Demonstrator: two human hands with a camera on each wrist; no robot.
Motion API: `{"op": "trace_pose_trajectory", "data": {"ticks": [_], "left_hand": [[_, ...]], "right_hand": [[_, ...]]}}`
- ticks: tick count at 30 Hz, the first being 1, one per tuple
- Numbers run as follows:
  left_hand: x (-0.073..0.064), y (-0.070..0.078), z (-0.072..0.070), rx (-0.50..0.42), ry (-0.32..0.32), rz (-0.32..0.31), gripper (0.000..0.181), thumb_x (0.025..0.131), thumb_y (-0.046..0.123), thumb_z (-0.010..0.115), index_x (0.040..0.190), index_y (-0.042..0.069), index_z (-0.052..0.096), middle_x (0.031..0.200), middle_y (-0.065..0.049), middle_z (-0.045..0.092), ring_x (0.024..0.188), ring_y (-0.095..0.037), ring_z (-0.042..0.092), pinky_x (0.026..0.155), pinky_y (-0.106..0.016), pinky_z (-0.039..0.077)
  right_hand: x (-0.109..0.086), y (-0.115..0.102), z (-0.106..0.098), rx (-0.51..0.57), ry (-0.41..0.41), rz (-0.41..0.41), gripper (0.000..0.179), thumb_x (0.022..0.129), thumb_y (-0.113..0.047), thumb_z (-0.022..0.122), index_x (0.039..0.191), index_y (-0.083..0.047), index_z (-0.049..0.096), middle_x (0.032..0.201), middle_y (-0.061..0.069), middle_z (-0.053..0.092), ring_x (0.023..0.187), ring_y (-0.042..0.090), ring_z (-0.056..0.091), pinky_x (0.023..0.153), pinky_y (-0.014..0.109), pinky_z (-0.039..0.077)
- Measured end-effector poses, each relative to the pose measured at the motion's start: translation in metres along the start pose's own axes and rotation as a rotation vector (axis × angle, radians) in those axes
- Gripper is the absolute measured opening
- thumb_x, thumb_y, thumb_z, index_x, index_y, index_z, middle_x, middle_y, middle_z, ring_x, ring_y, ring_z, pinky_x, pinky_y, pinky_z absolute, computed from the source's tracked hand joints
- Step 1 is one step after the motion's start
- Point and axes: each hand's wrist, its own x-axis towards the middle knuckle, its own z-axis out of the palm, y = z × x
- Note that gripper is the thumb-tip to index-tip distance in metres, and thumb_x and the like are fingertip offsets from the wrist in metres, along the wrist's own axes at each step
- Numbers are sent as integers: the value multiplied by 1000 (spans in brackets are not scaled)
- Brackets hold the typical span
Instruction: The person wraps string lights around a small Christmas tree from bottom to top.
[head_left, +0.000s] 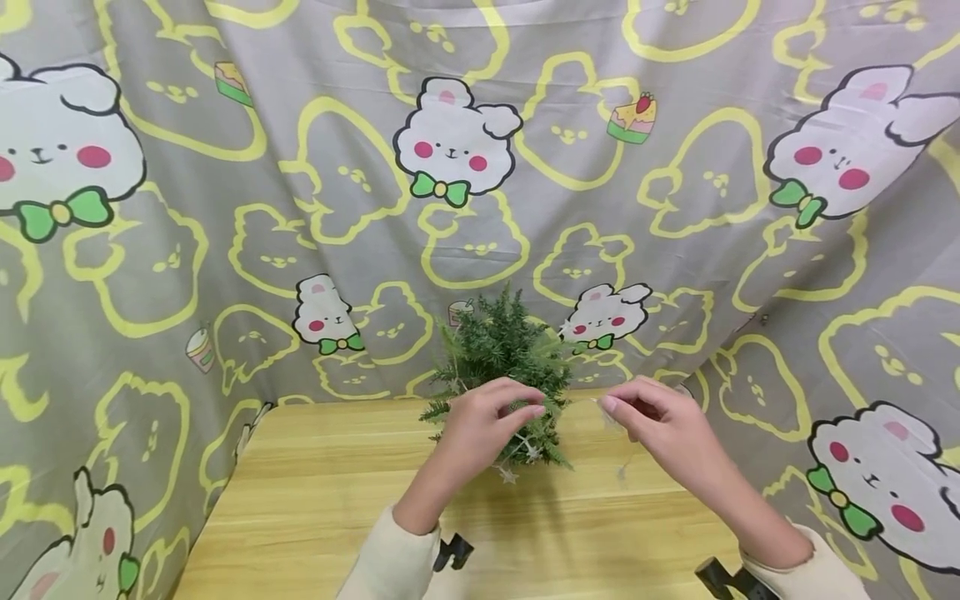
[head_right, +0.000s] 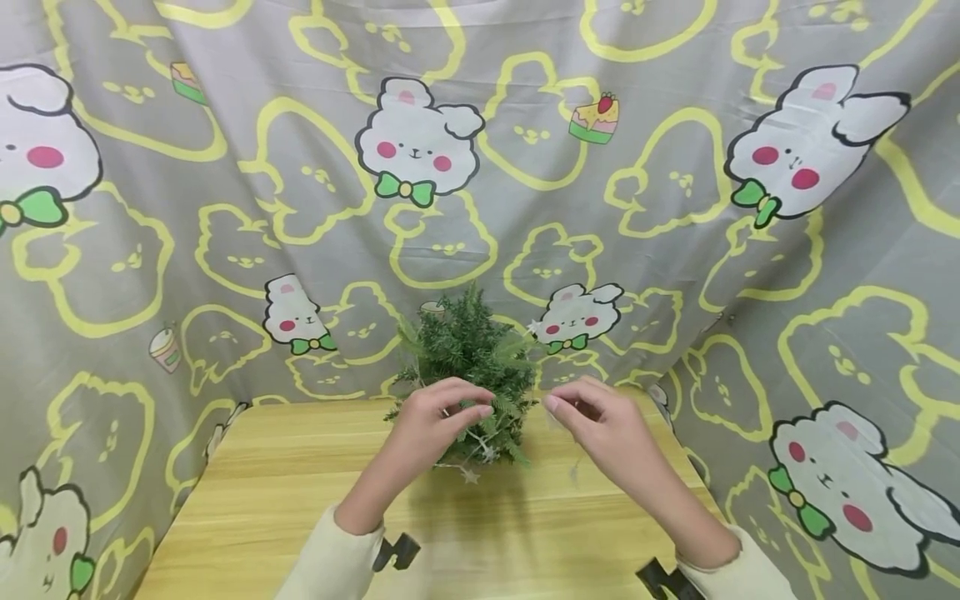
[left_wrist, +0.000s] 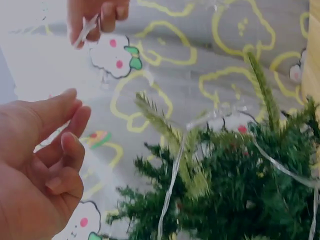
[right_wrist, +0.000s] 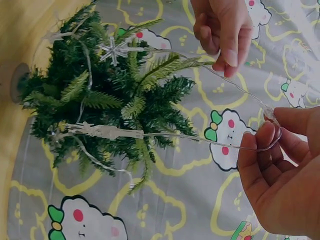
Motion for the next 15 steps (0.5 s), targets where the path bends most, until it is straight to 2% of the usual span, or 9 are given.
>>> {"op": "trace_pose_trajectory", "data": {"ticks": [3,7,11,15], "left_hand": [[4,5,1,-98,-65,-16,19,95,37,68,110,29,77,102,19,70,63,-3,50,59,-22,47],[5,6,1,-147,-115,-31,17,94,40,68,107,32,77,97,21,69,65,-5,51,60,-22,46],[4,7,0,-81,-118,-26,16,93,40,69,106,33,77,90,21,65,62,-4,47,58,-21,42],[3,7,0,16,-97,20,15,94,39,69,103,29,78,91,21,66,63,0,46,60,-19,42]], "right_hand": [[3,-3,1,26,-11,-5,8,100,-23,65,100,-24,73,79,0,55,61,15,52,55,28,45],[4,-5,1,57,-27,-13,10,101,-21,64,101,-23,73,79,0,54,61,16,51,55,28,45],[5,-5,3,107,-53,-23,10,101,-19,63,101,-21,74,80,1,55,63,16,53,56,29,47],[6,-2,5,136,-82,-33,11,101,-17,63,102,-20,74,81,1,57,64,16,55,57,29,49]]}}
